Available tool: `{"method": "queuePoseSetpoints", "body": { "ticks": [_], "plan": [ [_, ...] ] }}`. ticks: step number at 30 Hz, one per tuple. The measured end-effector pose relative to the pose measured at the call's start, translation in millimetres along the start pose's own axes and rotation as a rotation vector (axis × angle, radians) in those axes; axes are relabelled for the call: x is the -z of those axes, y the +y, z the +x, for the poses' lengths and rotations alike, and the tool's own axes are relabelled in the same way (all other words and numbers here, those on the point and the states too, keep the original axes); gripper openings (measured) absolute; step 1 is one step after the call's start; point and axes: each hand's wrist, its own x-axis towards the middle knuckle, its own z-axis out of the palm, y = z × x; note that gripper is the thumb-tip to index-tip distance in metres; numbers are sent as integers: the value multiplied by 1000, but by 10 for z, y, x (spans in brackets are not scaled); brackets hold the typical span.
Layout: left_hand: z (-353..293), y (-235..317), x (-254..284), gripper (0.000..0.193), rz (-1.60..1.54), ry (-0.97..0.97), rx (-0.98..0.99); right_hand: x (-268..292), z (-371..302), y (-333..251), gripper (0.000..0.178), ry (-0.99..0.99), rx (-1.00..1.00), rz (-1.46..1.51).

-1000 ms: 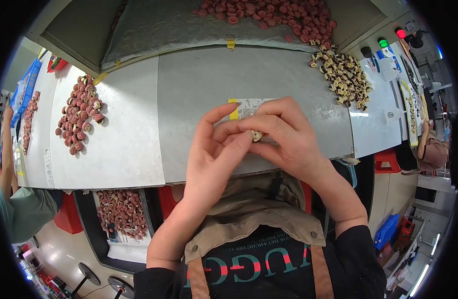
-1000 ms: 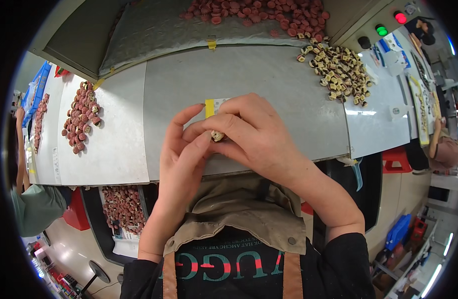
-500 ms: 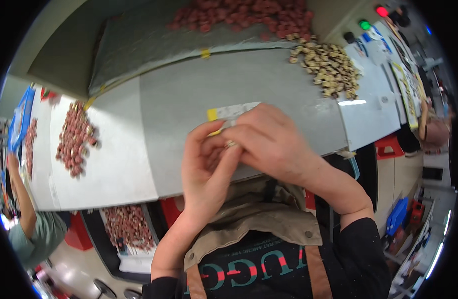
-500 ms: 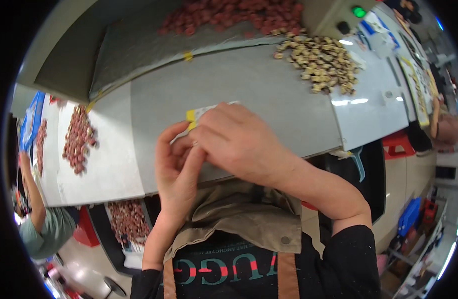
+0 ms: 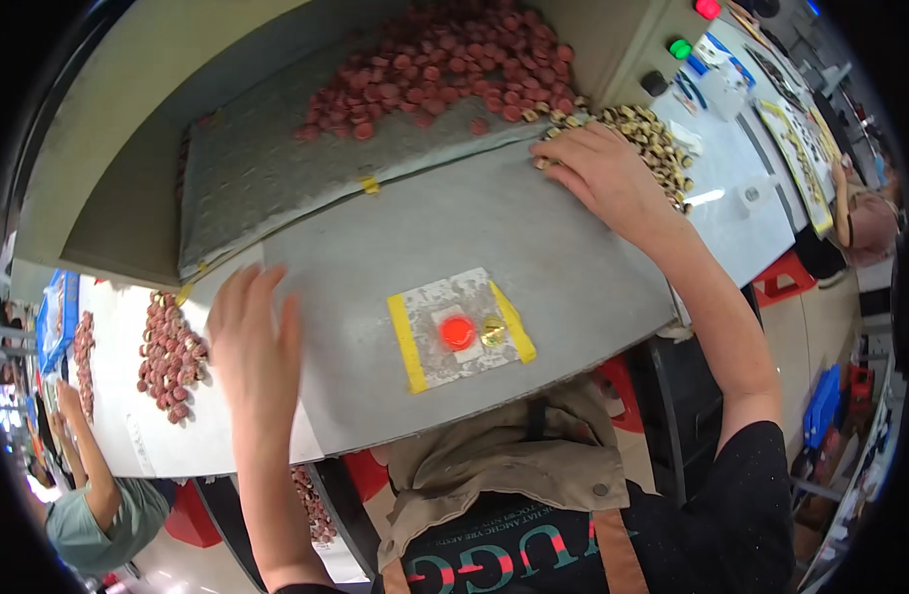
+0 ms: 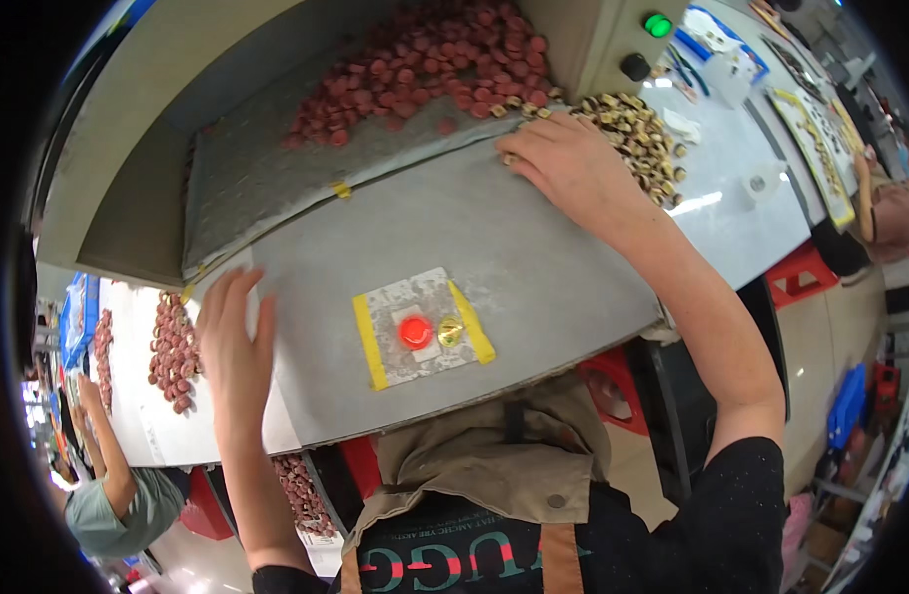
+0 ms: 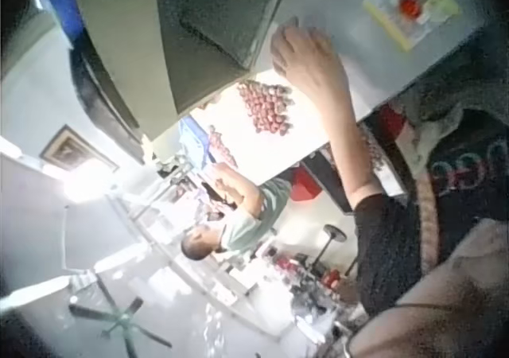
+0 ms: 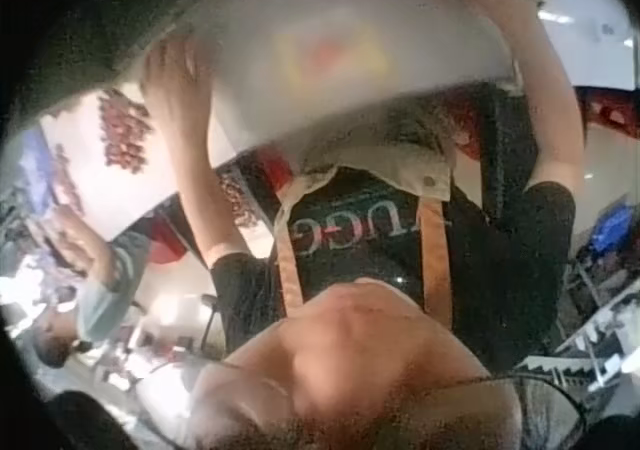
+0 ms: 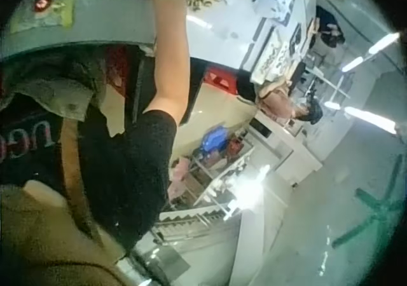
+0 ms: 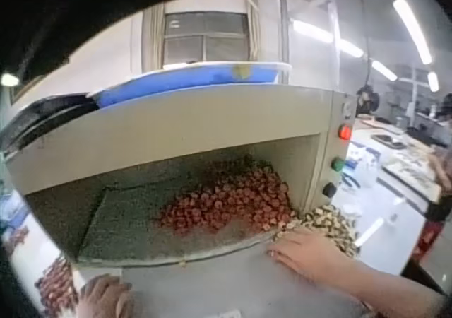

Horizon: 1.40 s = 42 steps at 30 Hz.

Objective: The person assembles toy heads by dipping figurine faces into glue and attaching hair pieces to them by hand. The person also refills the glue container using a squeeze bottle.

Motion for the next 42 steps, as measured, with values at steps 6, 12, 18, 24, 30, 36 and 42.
{"method": "queuePoseSetpoints", "body": {
  "ticks": [6, 12, 18, 24, 30, 36, 42],
  "plan": [
    [1100, 267, -642, 25, -142, 166, -109, -77, 3, -274, 14, -44, -34, 33],
    [1400, 11, -1129, 16, -425, 110, -126, 18, -184, -737, 23, -106, -50, 294],
    [872, 240, -610, 20, -867, -17, 147, -147, -289, -787, 25, -78, -100, 168],
    [-125, 347, -54, 31, -1461, -314, 563, 54, -361, -758, 27, -88, -118, 288],
    [-593, 536, -114, 36, -1989, -317, 804, 42, -308, -828, 16, -154, 81, 183],
    [-713, 496, -236, 37, -2264, -326, 713, 51, -192, -1032, 14, -287, -152, 317],
    [-762, 507, -188, 32, -2237, -255, 781, -40, -121, -1562, 16, -260, -17, 465]
  ]
}}
